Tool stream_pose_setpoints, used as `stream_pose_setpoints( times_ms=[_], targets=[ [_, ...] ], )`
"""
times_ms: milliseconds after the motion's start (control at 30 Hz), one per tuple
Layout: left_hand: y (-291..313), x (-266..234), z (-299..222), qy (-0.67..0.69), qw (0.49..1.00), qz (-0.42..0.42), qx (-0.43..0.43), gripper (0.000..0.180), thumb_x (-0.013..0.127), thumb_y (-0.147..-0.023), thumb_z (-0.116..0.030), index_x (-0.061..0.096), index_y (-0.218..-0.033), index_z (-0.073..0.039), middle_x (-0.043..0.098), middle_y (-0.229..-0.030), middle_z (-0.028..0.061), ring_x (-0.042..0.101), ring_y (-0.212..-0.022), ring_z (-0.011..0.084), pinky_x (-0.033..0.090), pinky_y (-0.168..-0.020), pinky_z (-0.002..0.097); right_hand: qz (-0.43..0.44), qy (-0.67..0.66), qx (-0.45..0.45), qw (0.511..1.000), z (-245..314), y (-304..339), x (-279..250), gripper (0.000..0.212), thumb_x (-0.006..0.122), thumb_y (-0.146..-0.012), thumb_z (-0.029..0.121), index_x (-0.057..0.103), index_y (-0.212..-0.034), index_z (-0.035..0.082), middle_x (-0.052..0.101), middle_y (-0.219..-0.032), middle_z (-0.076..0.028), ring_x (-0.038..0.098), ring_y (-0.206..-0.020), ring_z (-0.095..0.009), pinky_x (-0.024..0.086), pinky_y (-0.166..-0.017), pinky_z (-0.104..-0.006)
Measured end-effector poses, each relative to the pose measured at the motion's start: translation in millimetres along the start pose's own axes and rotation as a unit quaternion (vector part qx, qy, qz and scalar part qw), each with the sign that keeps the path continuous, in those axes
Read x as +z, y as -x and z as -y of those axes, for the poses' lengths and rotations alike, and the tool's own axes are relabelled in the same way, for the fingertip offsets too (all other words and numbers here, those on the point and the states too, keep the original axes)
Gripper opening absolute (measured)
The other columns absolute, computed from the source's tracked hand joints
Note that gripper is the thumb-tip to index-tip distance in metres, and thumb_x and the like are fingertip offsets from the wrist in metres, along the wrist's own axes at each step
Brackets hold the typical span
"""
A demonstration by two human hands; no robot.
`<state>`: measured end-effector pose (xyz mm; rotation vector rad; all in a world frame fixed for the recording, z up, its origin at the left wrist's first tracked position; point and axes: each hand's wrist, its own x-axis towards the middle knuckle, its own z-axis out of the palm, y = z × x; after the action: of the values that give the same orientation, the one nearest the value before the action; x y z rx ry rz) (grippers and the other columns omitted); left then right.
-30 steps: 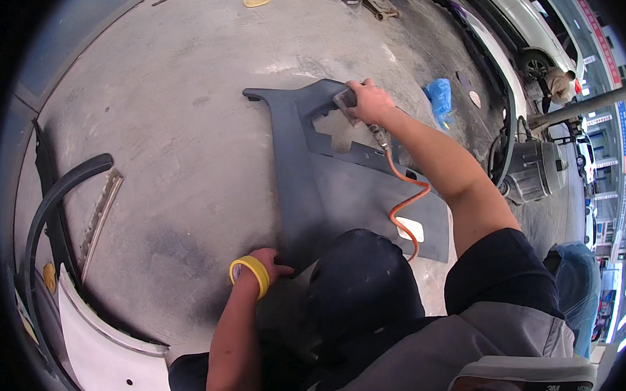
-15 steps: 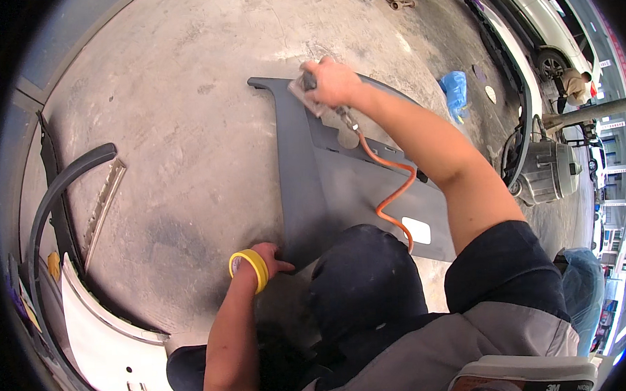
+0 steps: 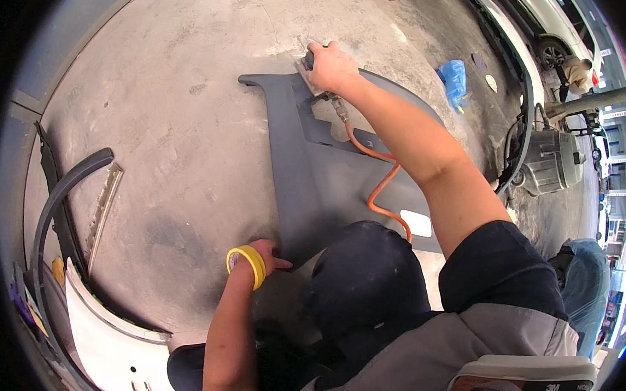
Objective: The person uses a pneumatic sander to smooth the surfaces of two black plastic car parts, a curved trim piece and a larger panel, on the floor of a workshop.
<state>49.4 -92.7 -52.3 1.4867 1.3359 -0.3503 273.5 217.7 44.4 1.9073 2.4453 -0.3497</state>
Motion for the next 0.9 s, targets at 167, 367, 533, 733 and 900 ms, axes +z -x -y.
stream_pose_setpoints(
  times_ms=[167,367,533,733,900],
  targets=[
    [-12,-17,-17,0.24,0.97,-0.026,0.04,0.056,0.085,-0.081,-0.034,0.068,-0.122,0.0,0.072,-0.115,0.0182,0.069,-0.106,0.0302,0.054,-0.09,0.0392,0.054,-0.016,-0.008,0.998,5,13,-2,0.064,0.073,-0.085,0.03,0.05,-0.143,0.015,0.05,-0.137,-0.029,0.063,-0.117,-0.044,0.054,-0.099,-0.0474],
    [-31,-28,-37,0.323,0.945,0.026,-0.055,0.068,0.083,-0.085,-0.044,0.061,-0.131,0.001,0.07,-0.115,0.014,0.067,-0.092,0.0265,0.059,-0.078,0.0402,-0.003,-0.008,0.038,0.999,-41,13,-12,0.053,0.066,-0.086,0.011,0.054,-0.138,0.011,0.05,-0.137,-0.026,0.064,-0.118,-0.041,0.055,-0.097,-0.0467],
    [-34,-26,-33,0.318,0.947,0.024,-0.034,0.064,0.079,-0.09,-0.043,0.059,-0.135,-0.002,0.07,-0.115,0.0113,0.067,-0.094,0.0238,0.059,-0.077,0.0405,0.003,0.02,0.099,0.995,-143,44,-17,0.064,0.077,-0.083,0.028,0.052,-0.141,0.019,0.051,-0.137,-0.023,0.063,-0.119,-0.041,0.055,-0.098,-0.048],
    [-28,-24,-35,0.353,0.935,0.03,0.0,0.053,0.077,-0.092,-0.038,0.063,-0.129,-0.004,0.071,-0.11,0.0083,0.064,-0.089,0.0207,0.055,-0.069,0.0355,0.022,0.079,0.068,0.994,-223,70,-32,0.068,0.08,-0.082,0.035,0.052,-0.143,0.024,0.052,-0.137,-0.018,0.063,-0.116,-0.041,0.053,-0.096,-0.0483],
    [-11,-43,-43,0.373,0.927,0.028,-0.03,0.046,0.078,-0.092,-0.035,0.067,-0.124,-0.004,0.07,-0.097,0.0052,0.059,-0.069,0.0168,0.05,-0.06,0.0305,0.011,0.12,-0.067,0.99,-185,32,-27,0.065,0.078,-0.085,0.034,0.052,-0.143,0.023,0.053,-0.136,-0.017,0.065,-0.112,-0.041,0.055,-0.094,-0.0483]
  ],
)
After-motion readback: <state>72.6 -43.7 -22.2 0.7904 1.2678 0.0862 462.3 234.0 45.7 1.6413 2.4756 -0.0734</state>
